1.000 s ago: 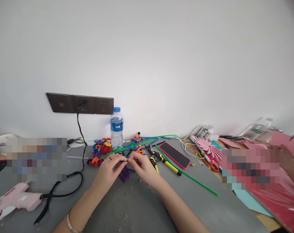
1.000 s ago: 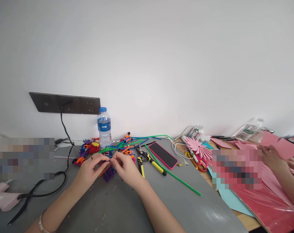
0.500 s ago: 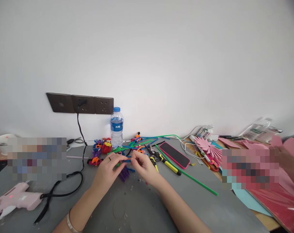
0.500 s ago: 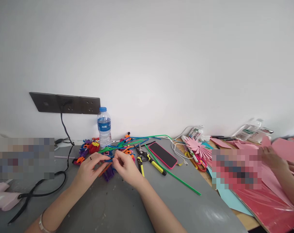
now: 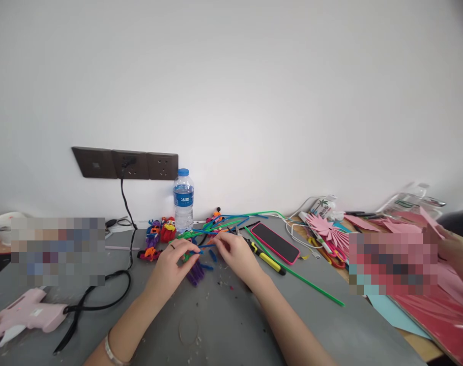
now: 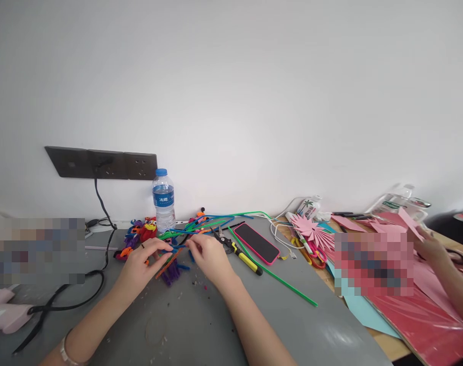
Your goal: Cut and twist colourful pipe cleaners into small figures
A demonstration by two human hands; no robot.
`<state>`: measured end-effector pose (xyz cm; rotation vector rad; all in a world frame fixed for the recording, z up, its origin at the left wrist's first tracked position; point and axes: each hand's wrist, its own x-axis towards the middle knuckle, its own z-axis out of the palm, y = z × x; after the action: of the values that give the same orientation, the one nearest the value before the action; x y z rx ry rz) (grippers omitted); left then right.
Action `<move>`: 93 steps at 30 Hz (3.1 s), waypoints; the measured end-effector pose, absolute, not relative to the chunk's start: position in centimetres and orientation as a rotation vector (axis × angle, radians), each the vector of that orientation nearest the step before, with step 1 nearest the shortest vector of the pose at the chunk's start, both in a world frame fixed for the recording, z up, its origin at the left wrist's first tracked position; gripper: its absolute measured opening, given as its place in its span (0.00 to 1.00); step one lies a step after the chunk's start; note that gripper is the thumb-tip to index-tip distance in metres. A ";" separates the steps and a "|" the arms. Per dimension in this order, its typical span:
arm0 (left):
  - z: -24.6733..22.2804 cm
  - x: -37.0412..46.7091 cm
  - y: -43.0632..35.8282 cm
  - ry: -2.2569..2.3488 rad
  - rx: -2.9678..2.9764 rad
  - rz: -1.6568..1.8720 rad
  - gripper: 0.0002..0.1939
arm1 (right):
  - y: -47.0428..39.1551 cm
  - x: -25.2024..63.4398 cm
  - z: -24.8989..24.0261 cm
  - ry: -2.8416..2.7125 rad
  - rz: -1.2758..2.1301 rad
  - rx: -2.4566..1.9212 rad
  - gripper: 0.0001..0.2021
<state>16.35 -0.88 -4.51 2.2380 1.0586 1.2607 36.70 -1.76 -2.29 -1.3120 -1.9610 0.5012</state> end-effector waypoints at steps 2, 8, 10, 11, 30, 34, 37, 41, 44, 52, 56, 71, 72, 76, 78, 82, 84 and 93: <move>-4.6 16.5 -1.0 1.052 2.289 1.139 0.05 | -1.2 37.4 -2.7 -1.898 0.417 -1.389 0.12; -5.0 17.9 -2.7 0.962 2.462 0.717 0.10 | 0.1 38.4 -3.9 -1.819 0.315 -1.382 0.10; -5.4 18.2 -3.0 0.913 2.528 0.706 0.11 | 0.2 38.4 -3.9 -1.850 0.281 -1.351 0.08; -5.5 18.2 -3.0 0.903 2.545 0.707 0.11 | 0.2 38.3 -3.9 -1.871 0.262 -1.334 0.07; -5.1 16.4 -0.6 1.178 2.203 1.217 0.05 | -1.1 37.2 -2.3 -2.160 0.051 -1.074 0.08; -4.9 16.7 -0.9 1.161 2.175 1.176 0.04 | -1.2 37.3 -2.3 -2.089 0.033 -1.101 0.06; -4.4 16.8 -1.2 1.133 2.065 1.187 0.07 | -1.4 37.3 -2.3 -2.016 0.016 -1.116 0.05; -3.6 16.9 -1.4 1.139 1.787 1.249 0.13 | -1.5 37.1 -2.4 -1.738 0.100 -1.134 0.16; -3.3 17.1 -1.6 1.092 1.630 1.210 0.15 | -1.5 36.9 -2.4 -1.538 0.474 -1.021 0.20; -4.7 17.8 -1.8 0.982 1.809 0.947 0.13 | -2.1 35.2 -3.0 -1.761 1.012 -0.968 0.19; -5.0 17.6 -2.0 1.014 2.168 0.829 0.05 | -1.9 35.2 -3.4 -1.626 1.008 -1.009 0.19; -4.2 17.9 -2.7 0.996 2.257 1.075 0.06 | -0.6 35.9 -3.2 -1.251 1.034 -0.926 0.20; -4.1 17.8 -2.6 1.041 2.171 1.143 0.06 | -0.5 35.9 -3.2 -1.232 1.048 -0.906 0.19; -4.0 17.5 -1.7 1.071 1.786 1.273 0.08 | -0.7 35.7 -3.0 -1.166 1.123 -0.890 0.16; -4.2 17.4 -1.4 1.050 1.631 1.279 0.10 | -1.0 35.5 -2.9 -1.172 1.157 -0.895 0.15; -4.4 17.5 -1.2 1.042 1.499 1.277 0.13 | -1.5 35.0 -2.6 -1.254 1.177 -0.860 0.12; -4.5 17.6 -1.3 1.033 1.488 1.283 0.13 | -1.7 34.8 -2.6 -1.307 1.157 -0.833 0.11; -4.3 17.8 -1.6 0.997 1.483 1.283 0.12 | -1.8 34.5 -2.9 -1.436 1.148 -0.866 0.11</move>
<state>17.79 -1.65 -4.33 1.4828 0.9968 1.2835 34.53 -1.82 -2.94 -0.8661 -1.4356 1.1482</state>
